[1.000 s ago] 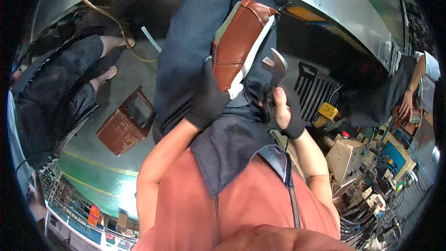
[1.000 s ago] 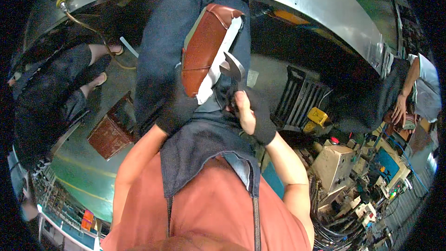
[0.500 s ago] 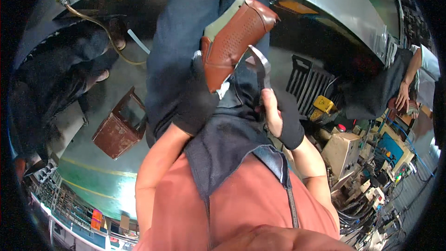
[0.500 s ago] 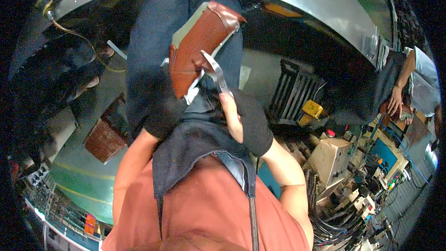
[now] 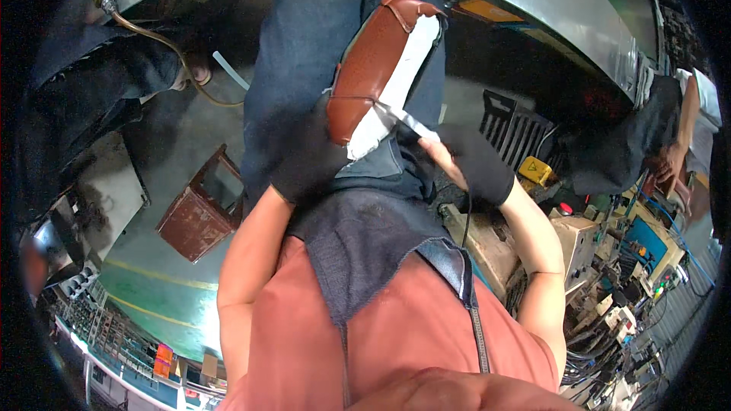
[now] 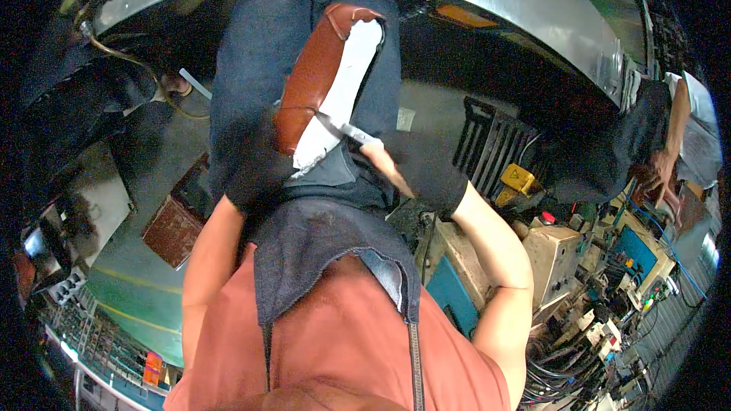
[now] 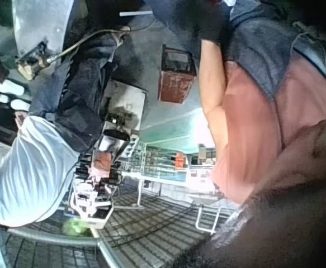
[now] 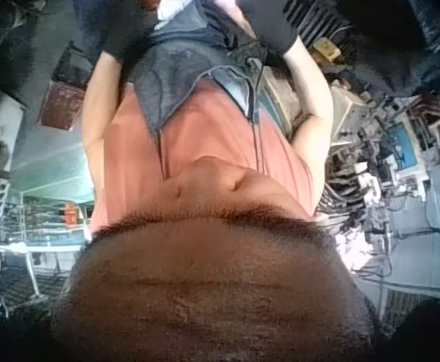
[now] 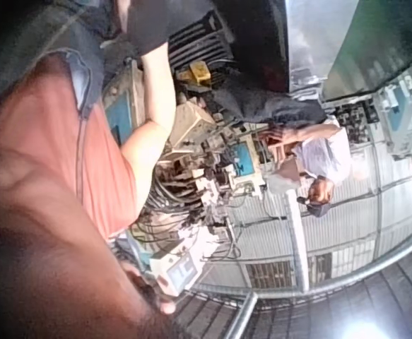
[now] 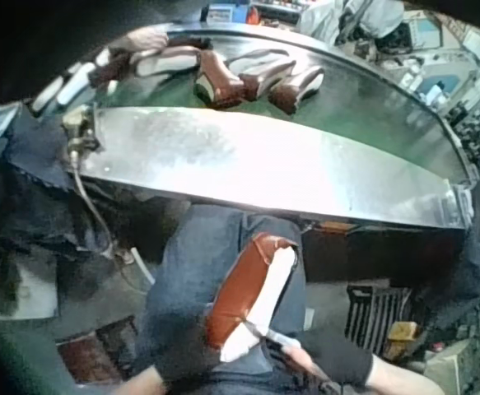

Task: The person uses a pair of pliers to trim excess white material from the sole of a brown shoe. They repeatedly pick up shoes from a nearby surface, hold them on their lap, and scrape the edges of the soles before placing them back down.

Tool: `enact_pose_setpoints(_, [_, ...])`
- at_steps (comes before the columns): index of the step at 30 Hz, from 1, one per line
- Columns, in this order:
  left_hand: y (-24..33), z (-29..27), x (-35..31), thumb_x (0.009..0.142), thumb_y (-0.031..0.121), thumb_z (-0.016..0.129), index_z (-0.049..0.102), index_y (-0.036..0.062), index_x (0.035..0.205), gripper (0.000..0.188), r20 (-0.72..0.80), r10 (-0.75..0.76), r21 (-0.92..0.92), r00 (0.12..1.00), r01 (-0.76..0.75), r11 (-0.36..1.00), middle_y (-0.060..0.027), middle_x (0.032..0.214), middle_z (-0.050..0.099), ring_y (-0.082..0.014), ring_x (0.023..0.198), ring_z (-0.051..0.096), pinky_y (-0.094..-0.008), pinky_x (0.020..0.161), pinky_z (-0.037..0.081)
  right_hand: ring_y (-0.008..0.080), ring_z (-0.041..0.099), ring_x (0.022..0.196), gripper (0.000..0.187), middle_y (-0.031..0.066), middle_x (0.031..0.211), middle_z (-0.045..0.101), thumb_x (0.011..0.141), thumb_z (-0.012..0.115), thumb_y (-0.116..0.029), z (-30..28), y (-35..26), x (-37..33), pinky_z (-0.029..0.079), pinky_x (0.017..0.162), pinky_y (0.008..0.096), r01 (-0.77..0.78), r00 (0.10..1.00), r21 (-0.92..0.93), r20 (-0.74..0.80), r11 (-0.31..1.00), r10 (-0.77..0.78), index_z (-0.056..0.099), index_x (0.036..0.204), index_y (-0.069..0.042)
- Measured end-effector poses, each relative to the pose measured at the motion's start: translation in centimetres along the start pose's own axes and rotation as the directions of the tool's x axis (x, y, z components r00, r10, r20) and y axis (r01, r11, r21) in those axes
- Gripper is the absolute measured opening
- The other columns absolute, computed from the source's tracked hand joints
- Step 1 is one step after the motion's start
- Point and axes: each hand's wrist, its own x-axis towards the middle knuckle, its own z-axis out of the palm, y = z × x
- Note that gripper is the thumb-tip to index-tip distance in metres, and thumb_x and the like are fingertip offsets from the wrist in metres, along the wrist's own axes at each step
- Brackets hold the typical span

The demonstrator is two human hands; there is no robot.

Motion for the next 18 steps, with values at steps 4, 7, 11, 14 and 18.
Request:
enact_pose_setpoints(4, [0.5,-0.1,-0.1,0.075,0.027,0.075,0.049,0.0007,0.121,0.059,0.077,-0.032,-0.100,0.996,0.040,0.994,-0.0170,0.116,0.059,-0.0277,0.109,0.057,-0.0362,0.093,0.043,0.0269,0.051,0.056,0.039,0.0167,0.063,0.052,0.097,0.047,-0.033,1.4,2.0,-0.3,0.042,0.056,0.0372,0.020,1.000,0.019,-0.001,1.000,-0.020,0.057,0.079,0.000])
enact_pose_setpoints(7, [0.3,0.1,0.4,0.074,0.027,0.075,0.047,0.0011,0.124,0.063,0.066,0.015,-0.034,0.998,-0.013,0.999,-0.0169,0.118,0.058,-0.0280,0.111,0.056,-0.0370,0.096,0.042,0.0267,0.052,0.059,0.041,0.0160,0.066,0.054,0.097,0.045,-0.036,1.1,2.8,0.0,0.043,0.058,0.0374,0.015,1.000,0.082,0.022,0.997,-0.017,0.056,0.082,0.001])
enact_pose_setpoints(11, [0.3,0.3,0.7,0.073,0.025,0.076,0.041,0.0022,0.132,0.072,0.137,-0.061,-0.152,0.989,0.082,0.985,-0.0162,0.125,0.054,-0.0262,0.114,0.054,-0.0387,0.099,0.041,0.0269,0.051,0.057,0.044,0.0200,0.066,0.054,0.096,0.046,-0.038,-1.1,3.4,0.5,0.042,0.057,0.0382,-0.074,0.992,0.016,0.104,0.997,0.071,0.057,0.081,0.002])
enact_pose_setpoints(14, [-0.8,1.2,0.6,0.078,0.021,0.072,0.045,0.0017,0.128,0.060,0.116,0.039,-0.120,0.992,-0.025,0.992,-0.0156,0.123,0.055,-0.0254,0.114,0.054,-0.0371,0.097,0.042,0.0297,0.052,0.056,0.044,0.0219,0.067,0.055,0.095,0.048,-0.038,-3.2,0.7,1.3,0.041,0.056,0.0390,-0.109,0.975,-0.037,0.192,0.993,0.114,0.058,0.081,0.002])
enact_pose_setpoints(18, [-0.7,1.1,0.3,0.081,0.017,0.068,0.046,0.0016,0.127,0.053,0.129,0.026,-0.126,0.991,-0.010,0.992,-0.0156,0.123,0.055,-0.0247,0.116,0.052,-0.0363,0.099,0.040,0.0338,0.056,0.058,0.040,0.0213,0.068,0.057,0.092,0.053,-0.038,-2.1,0.2,1.3,0.043,0.055,0.0414,0.010,0.996,-0.099,0.087,0.995,-0.001,0.060,0.081,-0.001])
